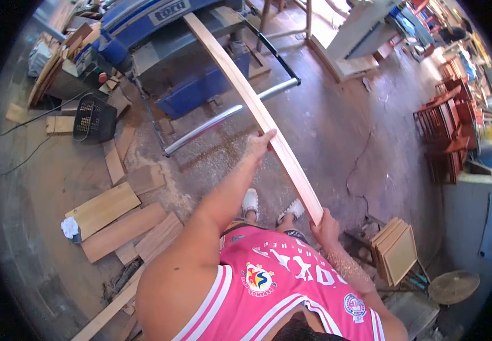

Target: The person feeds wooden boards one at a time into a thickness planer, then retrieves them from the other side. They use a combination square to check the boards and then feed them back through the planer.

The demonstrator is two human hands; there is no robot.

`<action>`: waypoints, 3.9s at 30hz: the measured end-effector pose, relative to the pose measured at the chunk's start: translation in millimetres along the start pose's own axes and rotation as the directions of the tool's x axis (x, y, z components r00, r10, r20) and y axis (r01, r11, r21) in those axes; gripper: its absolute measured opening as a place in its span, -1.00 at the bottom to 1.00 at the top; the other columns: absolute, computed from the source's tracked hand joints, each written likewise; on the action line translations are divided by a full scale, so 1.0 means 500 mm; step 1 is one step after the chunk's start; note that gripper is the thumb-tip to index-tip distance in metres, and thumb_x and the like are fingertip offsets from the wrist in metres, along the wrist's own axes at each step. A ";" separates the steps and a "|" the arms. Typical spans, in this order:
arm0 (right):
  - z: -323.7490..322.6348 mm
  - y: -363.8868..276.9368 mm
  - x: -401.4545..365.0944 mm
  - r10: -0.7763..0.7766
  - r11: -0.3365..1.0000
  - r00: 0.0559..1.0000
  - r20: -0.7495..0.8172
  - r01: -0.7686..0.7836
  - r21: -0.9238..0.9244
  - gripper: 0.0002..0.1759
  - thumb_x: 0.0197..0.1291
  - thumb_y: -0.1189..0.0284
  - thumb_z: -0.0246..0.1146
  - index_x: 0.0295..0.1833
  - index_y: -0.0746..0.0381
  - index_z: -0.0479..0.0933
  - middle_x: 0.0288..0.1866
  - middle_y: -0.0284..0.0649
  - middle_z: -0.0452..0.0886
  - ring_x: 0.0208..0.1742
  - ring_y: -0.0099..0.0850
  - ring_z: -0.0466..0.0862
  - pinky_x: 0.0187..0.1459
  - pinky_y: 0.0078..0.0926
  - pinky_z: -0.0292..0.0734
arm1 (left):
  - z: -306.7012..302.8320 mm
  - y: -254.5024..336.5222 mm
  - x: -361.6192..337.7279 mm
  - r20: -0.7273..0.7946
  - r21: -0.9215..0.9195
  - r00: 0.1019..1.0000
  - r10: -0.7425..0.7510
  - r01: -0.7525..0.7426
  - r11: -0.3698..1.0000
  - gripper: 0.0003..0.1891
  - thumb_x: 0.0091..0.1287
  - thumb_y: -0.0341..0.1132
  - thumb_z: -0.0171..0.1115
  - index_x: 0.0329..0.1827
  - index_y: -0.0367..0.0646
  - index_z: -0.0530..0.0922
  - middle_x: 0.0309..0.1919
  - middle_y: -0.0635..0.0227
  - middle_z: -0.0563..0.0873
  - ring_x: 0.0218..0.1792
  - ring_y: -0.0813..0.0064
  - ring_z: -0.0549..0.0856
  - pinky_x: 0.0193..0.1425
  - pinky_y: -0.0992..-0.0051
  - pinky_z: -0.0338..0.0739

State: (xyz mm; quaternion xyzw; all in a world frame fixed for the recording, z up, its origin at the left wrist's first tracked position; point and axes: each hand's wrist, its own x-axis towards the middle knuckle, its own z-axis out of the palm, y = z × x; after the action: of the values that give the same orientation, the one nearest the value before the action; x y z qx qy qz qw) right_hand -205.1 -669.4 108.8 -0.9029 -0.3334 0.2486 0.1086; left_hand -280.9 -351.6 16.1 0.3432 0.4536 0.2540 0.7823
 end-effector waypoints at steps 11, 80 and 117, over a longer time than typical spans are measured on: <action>0.013 -0.007 0.055 -0.095 0.995 0.990 0.100 0.095 0.002 -0.45 0.02 0.21 0.41 0.05 0.25 0.42 -0.21 0.09 0.67 -0.17 0.12 0.67 -0.13 0.00 0.56 | -0.012 0.017 0.049 -0.045 -0.115 0.998 0.034 -0.039 0.993 -0.47 0.24 -0.12 0.41 0.09 -0.38 0.51 -0.11 0.15 0.67 -0.18 0.31 0.70 -0.11 0.32 0.61; -0.641 0.037 1.572 0.018 -0.299 0.994 0.105 -0.095 0.950 -0.52 0.41 0.33 0.11 0.26 0.45 0.29 0.10 -0.01 0.49 0.00 -0.25 0.64 -0.11 -0.37 0.73 | 0.509 0.433 0.524 0.245 0.947 0.711 0.660 -0.320 -0.006 -0.21 0.19 -0.27 0.33 0.48 -0.23 0.17 0.50 -0.12 0.10 0.53 -0.15 0.01 0.56 0.01 -0.10; -0.624 0.996 0.089 0.015 0.691 0.974 -0.227 0.154 0.706 -0.19 -0.22 0.30 0.58 0.23 0.20 0.43 0.26 -0.14 0.50 0.25 -0.17 0.53 0.20 -0.28 0.51 | 1.039 0.232 0.085 0.608 -0.396 0.728 0.318 -0.068 0.916 -0.03 0.29 0.51 -0.33 0.38 -0.25 0.24 0.13 -0.14 0.53 0.12 -0.04 0.57 0.33 0.03 0.44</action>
State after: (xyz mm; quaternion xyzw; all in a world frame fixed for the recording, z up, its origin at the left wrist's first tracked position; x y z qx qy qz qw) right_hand 259.5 -1025.4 177.9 -0.7961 -0.2300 0.2557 0.4979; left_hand 187.9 -407.0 265.9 0.3131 0.0564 0.2732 0.9079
